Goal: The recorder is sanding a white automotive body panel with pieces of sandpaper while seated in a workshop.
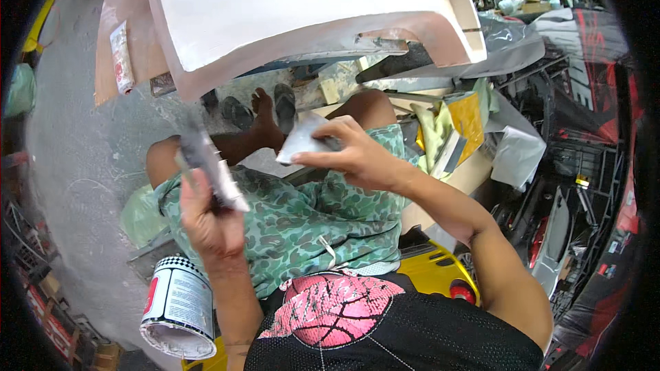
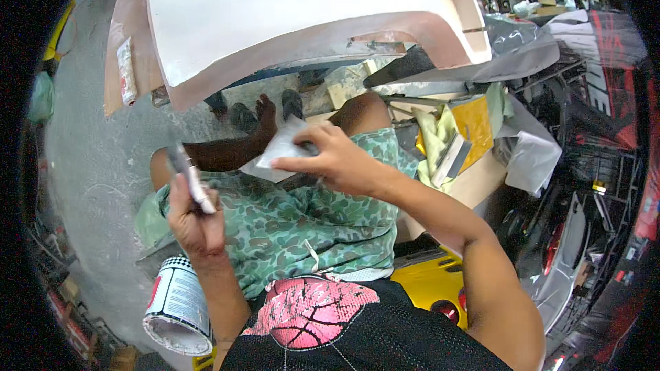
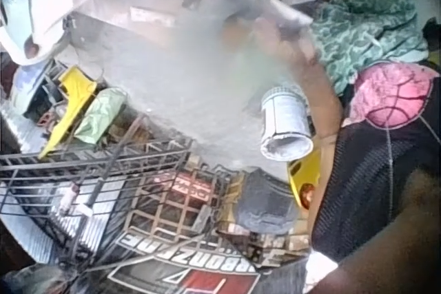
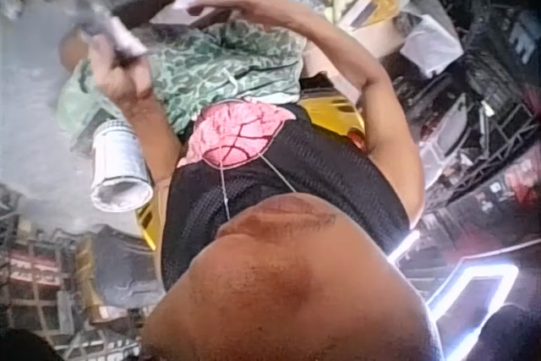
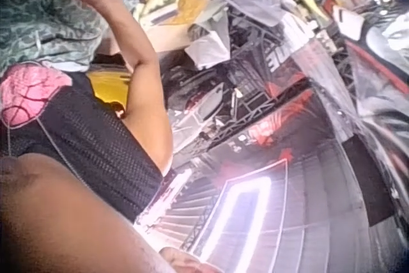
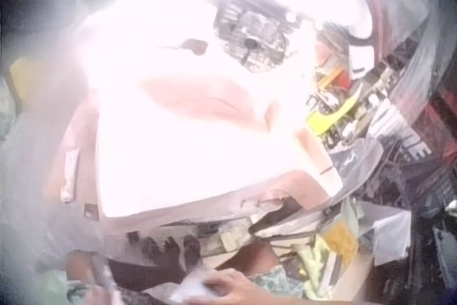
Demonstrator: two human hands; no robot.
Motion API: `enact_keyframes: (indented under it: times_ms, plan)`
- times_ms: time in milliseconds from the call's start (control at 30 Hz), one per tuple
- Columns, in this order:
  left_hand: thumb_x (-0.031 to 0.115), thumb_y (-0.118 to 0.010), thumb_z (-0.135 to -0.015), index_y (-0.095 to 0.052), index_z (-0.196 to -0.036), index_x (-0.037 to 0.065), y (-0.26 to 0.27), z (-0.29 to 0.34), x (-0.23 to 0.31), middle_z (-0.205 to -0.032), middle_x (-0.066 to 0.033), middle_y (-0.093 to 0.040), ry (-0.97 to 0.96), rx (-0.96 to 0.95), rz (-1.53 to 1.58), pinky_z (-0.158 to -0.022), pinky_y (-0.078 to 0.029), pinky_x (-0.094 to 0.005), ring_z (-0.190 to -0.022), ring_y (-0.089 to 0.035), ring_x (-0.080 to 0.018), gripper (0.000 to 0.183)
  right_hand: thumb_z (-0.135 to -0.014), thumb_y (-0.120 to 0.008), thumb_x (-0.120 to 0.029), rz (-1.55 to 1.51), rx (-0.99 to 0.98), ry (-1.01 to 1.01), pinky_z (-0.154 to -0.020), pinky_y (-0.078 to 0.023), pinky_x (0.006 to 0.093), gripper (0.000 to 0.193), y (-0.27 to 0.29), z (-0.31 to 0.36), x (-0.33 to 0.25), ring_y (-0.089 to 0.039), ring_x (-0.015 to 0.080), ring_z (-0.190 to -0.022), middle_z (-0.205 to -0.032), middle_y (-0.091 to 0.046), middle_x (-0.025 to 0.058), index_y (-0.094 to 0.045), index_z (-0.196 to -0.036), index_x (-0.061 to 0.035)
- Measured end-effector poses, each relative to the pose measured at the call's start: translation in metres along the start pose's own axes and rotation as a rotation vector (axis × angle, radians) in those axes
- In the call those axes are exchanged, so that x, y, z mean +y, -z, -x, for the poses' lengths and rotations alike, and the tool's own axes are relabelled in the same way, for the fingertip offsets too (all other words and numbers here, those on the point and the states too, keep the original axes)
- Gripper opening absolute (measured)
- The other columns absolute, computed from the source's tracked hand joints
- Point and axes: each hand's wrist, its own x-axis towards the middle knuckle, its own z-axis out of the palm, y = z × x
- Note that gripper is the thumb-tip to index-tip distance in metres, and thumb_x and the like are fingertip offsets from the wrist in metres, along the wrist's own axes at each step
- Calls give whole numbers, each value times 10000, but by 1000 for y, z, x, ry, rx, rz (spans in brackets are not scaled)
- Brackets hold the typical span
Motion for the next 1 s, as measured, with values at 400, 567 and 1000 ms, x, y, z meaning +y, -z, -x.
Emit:
enact_keyframes:
  times_ms: [400, 567, 1000]
  plan:
    - [157, -565, -1010, -476, -1334, 72, -25, 1, -31, -1198, -75, -639, 37, 100, 38, -695, -588, -326, -989, -672, -192, 346, -870, -533, 120, -1350, 400, -431, -937, -537, 484, 594, 53, -42, -61, -589, 322, -1193, -1349, -528, 187, -418, -1427, -53]
    - [166, -602, -997, -466, -1366, 55, -45, -1, -33, -1189, -65, -629, -103, 76, -64, -784, -541, -335, -1030, -637, -184, 409, -804, -550, 171, -634, 398, -191, -972, -441, 376, 627, -13, -27, -79, -515, 277, -1075, -1143, -500, 139, -549, -1375, -87]
    - [223, -632, -987, -463, -1413, 92, 46, -24, -5, -1242, -47, -602, -132, 257, -197, -797, -507, -322, -1037, -612, -175, 476, -677, -556, 152, 324, 15, 28, -1019, -420, 445, 779, 135, -116, -13, -538, 311, -1203, -1251, -581, 112, -640, -1335, -256]
